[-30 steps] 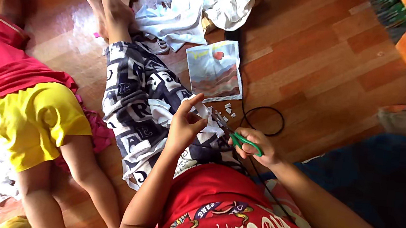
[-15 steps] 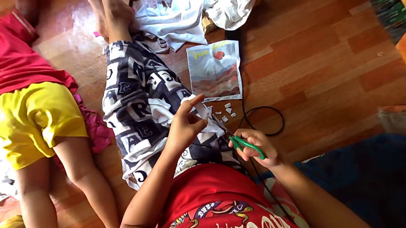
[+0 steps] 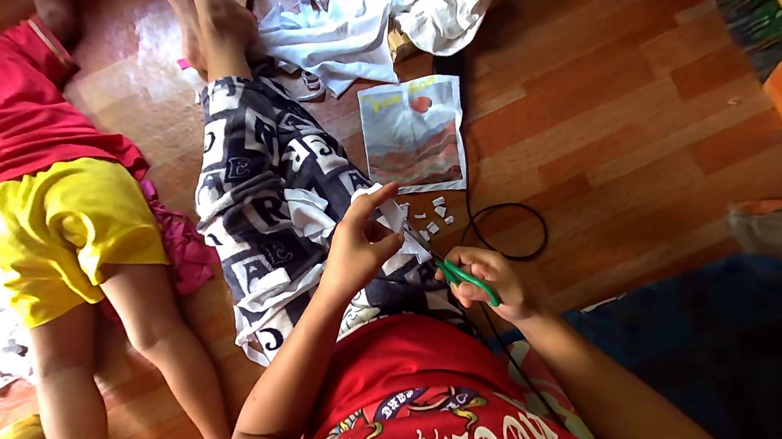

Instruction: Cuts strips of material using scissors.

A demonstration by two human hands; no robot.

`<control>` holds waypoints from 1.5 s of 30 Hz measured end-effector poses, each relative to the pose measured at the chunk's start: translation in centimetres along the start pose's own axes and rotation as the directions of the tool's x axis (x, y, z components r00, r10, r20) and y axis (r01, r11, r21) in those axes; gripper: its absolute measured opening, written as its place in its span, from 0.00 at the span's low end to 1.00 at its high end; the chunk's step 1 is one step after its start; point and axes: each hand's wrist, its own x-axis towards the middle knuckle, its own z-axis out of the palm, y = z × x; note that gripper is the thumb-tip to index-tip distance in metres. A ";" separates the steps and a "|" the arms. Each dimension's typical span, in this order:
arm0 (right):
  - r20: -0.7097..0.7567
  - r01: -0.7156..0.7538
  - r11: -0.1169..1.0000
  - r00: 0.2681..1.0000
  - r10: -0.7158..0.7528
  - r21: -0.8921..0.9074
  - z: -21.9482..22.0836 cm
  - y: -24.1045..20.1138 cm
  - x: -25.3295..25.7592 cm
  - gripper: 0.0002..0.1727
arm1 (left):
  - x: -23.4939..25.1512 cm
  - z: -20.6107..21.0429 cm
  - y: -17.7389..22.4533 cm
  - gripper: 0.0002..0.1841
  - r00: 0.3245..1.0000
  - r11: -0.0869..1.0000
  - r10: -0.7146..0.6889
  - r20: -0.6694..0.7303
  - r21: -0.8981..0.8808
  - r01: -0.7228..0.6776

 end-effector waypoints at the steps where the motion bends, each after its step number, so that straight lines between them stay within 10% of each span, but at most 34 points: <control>1: 0.007 0.005 1.000 1.000 -0.005 0.001 0.1 -0.1 0.0 0.20 | 0.0 0.0 0.0 0.36 1.000 1.000 0.001 -0.001 -0.002 -0.001; 45: -0.085 0.036 0.978 0.995 -0.055 -0.208 1.7 -0.8 0.6 0.13 | -0.4 0.3 0.3 0.37 1.000 1.000 0.003 0.011 0.003 -0.003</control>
